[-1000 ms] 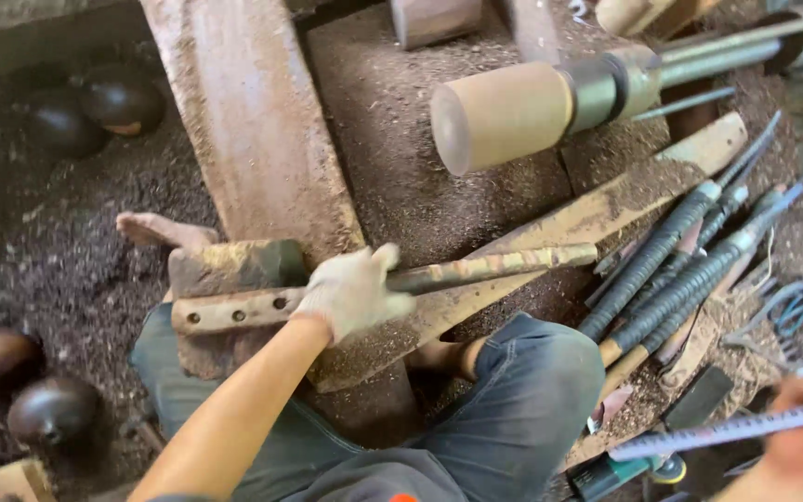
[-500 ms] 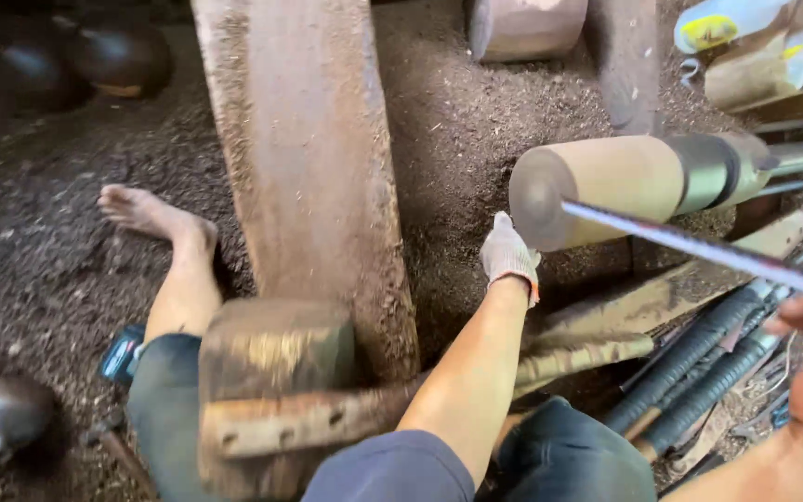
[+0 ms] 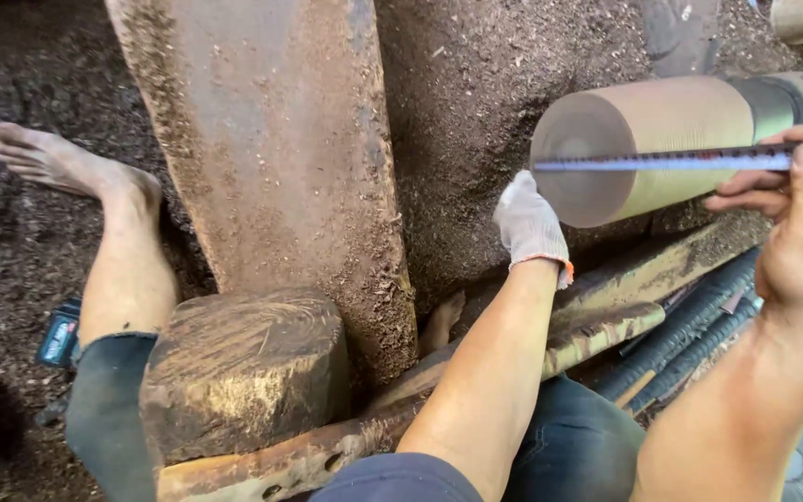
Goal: The person sits at a foot-treadle lathe and shapes a rotating cylindrical wooden blank with a hand chisel, steadying the tool on a wooden rest. They periodically stop, measure the blank with a ruler, reposition the workpiece, and resume cutting to shape the cylinder.
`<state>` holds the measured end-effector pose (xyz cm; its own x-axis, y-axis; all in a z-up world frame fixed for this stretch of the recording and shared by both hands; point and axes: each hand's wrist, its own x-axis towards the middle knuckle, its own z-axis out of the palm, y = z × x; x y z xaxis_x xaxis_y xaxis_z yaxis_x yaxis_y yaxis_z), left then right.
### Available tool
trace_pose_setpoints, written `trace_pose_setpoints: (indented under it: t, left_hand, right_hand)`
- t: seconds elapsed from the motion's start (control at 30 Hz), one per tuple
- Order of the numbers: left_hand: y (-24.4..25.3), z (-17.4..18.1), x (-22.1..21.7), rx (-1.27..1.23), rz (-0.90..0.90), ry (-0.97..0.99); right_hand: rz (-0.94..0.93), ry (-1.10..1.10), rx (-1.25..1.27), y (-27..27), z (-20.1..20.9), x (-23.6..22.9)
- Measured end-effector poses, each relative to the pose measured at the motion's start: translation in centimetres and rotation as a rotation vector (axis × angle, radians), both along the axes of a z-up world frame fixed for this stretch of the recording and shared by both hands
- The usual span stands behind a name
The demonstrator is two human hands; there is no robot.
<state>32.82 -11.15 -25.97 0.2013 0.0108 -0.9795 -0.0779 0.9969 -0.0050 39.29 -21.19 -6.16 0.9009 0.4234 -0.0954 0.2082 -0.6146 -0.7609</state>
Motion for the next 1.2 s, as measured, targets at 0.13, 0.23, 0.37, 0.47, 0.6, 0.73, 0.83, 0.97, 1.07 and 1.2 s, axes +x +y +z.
trace_pose_setpoints:
  t: [0.13, 0.23, 0.37, 0.47, 0.6, 0.73, 0.83, 0.97, 1.07, 1.2]
  left_hand:
    - [-2.1, -2.9, 0.9, -0.048, 0.148, 0.014]
    - [-3.0, -2.9, 1.0, 0.205, -0.110, 0.075]
    - [-1.5, -0.4, 0.2, 0.149, 0.223, -0.016]
    - [-1.9, -0.7, 0.2, 0.151, 0.203, -0.044]
    - [-1.1, 0.0, -0.2, 0.224, 0.074, -0.021]
    - [-1.4, -0.3, -0.1, 0.236, 0.081, -0.042]
    - [-0.8, 0.4, -0.6, 0.313, -0.050, -0.036]
    - [-0.6, 0.6, -0.6, 0.269, -0.015, -0.055]
    - [-0.7, 0.4, -0.5, 0.257, 0.006, -0.058]
    - [-1.0, 0.1, -0.3, 0.249, 0.050, -0.058]
  right_hand:
    - [0.022, 0.022, 0.025, 1.3, 0.0, -0.3]
    - [0.017, 0.042, 0.049, 0.9, -0.6, 0.2]
    - [0.033, 0.058, 0.011, -1.6, -1.9, 1.8]
    - [0.028, 0.106, -0.003, -4.2, -2.8, 3.3]
    - [0.001, 0.198, 0.043, -7.6, -3.8, 5.4]
    - [0.067, 0.143, -0.089, -7.9, -3.4, 5.5]
    - [0.071, 0.161, -0.072, -7.3, -3.2, 5.3]
    - [0.145, 0.087, -0.153, -7.0, -3.0, 5.0]
    - [0.156, 0.078, -0.165, -7.3, -3.0, 5.0]
    - [0.237, 0.051, -0.130, -7.0, -3.4, 5.1]
